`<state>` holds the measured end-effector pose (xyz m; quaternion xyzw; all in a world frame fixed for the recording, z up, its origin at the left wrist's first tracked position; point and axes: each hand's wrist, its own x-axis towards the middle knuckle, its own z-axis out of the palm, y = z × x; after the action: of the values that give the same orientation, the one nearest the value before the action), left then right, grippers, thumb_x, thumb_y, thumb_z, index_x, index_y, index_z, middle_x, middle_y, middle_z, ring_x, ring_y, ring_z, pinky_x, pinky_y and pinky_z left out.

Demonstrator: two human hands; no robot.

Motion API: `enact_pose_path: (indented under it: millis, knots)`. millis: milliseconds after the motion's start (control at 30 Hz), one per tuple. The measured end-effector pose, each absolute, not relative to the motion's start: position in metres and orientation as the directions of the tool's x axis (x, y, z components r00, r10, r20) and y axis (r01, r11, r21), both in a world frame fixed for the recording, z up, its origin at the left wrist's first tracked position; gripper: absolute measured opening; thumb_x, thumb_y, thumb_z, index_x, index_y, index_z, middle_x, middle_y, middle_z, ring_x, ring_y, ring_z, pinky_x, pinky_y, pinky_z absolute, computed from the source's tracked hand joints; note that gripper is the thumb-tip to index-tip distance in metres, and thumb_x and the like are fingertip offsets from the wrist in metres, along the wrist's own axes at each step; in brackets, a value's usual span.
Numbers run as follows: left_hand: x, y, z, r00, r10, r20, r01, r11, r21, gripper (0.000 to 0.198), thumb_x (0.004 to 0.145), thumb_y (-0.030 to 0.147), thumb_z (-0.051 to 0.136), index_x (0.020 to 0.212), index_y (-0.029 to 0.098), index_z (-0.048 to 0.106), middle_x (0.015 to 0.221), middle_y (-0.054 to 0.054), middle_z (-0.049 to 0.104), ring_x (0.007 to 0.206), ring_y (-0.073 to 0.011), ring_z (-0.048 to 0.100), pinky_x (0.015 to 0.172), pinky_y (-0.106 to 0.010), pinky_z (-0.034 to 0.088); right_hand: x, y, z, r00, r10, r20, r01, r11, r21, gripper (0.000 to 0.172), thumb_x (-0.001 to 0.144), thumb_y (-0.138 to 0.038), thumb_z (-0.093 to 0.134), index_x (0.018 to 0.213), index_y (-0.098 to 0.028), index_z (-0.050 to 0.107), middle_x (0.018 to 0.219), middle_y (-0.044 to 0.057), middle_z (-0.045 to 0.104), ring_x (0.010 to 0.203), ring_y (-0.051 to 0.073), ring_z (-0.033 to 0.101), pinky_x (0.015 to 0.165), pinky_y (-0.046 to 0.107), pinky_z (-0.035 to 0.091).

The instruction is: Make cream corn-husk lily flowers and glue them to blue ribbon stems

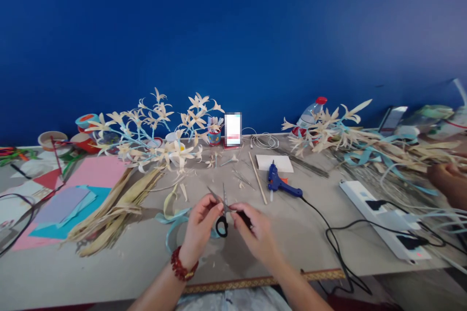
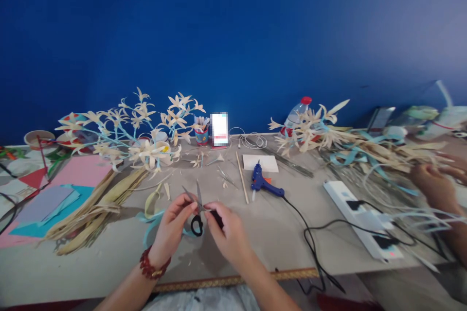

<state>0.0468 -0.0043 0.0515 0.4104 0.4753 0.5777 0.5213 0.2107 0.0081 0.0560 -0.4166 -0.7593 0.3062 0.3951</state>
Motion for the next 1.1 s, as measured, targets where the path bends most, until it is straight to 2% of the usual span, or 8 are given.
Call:
enact_pose_path:
  millis: [133,433,567,767,867,1000,1100]
  knots:
    - [0.046,0.000,0.047,-0.147,0.988,-0.051,-0.296,0.005,0.955,0.008,0.083,0.024,0.062,0.079,0.018,0.059,0.070,0.002,0.055,0.067,-0.0112,0.050,0.066,-0.021,0.041,0.196,0.009,0.049,-0.342,0.858,0.382,0.344,0.493,-0.799,0.014,0.095,-0.021,0.048,0.100,-0.021,0.061,0.080,0.003,0.070,0.070,0.016,0.066,0.065,0.024,0.049]
    - [0.046,0.002,0.052,-0.221,0.975,-0.030,-0.310,-0.041,0.950,0.015,0.085,0.025,0.060,0.072,0.018,0.055,0.065,0.003,0.052,0.063,-0.0108,0.046,0.063,-0.021,0.039,0.190,0.006,0.046,-0.359,0.752,0.553,0.358,0.658,-0.662,0.017,0.093,-0.013,0.048,0.105,-0.022,0.057,0.091,0.006,0.071,0.078,0.018,0.067,0.070,0.028,0.050]
    - [0.046,0.002,0.051,-0.202,0.979,-0.010,-0.290,-0.050,0.956,0.017,0.087,0.028,0.059,0.072,0.018,0.056,0.066,0.002,0.054,0.064,-0.0114,0.047,0.065,-0.022,0.041,0.190,0.006,0.046,-0.342,0.795,0.501,0.366,0.604,-0.708,0.017,0.093,-0.015,0.048,0.105,-0.022,0.058,0.091,0.006,0.071,0.079,0.019,0.067,0.070,0.028,0.051]
    - [0.043,0.001,0.053,-0.193,0.981,0.008,-0.297,-0.066,0.953,0.007,0.083,0.026,0.064,0.087,0.020,0.061,0.079,0.001,0.059,0.073,-0.0117,0.053,0.071,-0.022,0.043,0.190,0.005,0.044,-0.299,0.828,0.474,0.351,0.557,-0.753,0.015,0.093,-0.017,0.049,0.103,-0.022,0.060,0.086,0.003,0.070,0.075,0.016,0.066,0.068,0.025,0.049]
    - [0.042,0.003,0.058,-0.193,0.981,0.033,-0.278,-0.087,0.957,0.008,0.082,0.025,0.066,0.085,0.020,0.061,0.079,0.001,0.059,0.074,-0.0119,0.053,0.072,-0.022,0.043,0.190,0.004,0.043,-0.273,0.843,0.464,0.346,0.536,-0.770,0.014,0.093,-0.018,0.049,0.100,-0.021,0.061,0.084,0.004,0.070,0.074,0.016,0.066,0.068,0.024,0.050]
    - [0.042,0.007,0.064,-0.154,0.987,0.043,-0.220,-0.077,0.972,0.008,0.083,0.026,0.064,0.082,0.020,0.059,0.076,0.001,0.056,0.070,-0.0121,0.050,0.068,-0.022,0.041,0.190,0.003,0.046,-0.258,0.863,0.433,0.313,0.499,-0.808,0.014,0.093,-0.021,0.049,0.097,-0.019,0.063,0.078,0.003,0.069,0.067,0.015,0.065,0.063,0.023,0.050]
    - [0.044,0.007,0.067,-0.158,0.984,0.080,-0.103,-0.097,0.990,0.011,0.087,0.029,0.058,0.083,0.019,0.058,0.074,0.001,0.055,0.068,-0.0128,0.048,0.066,-0.023,0.041,0.191,0.002,0.046,-0.252,0.877,0.408,0.288,0.471,-0.834,0.015,0.093,-0.022,0.049,0.095,-0.019,0.063,0.073,0.003,0.066,0.063,0.015,0.063,0.060,0.023,0.049]
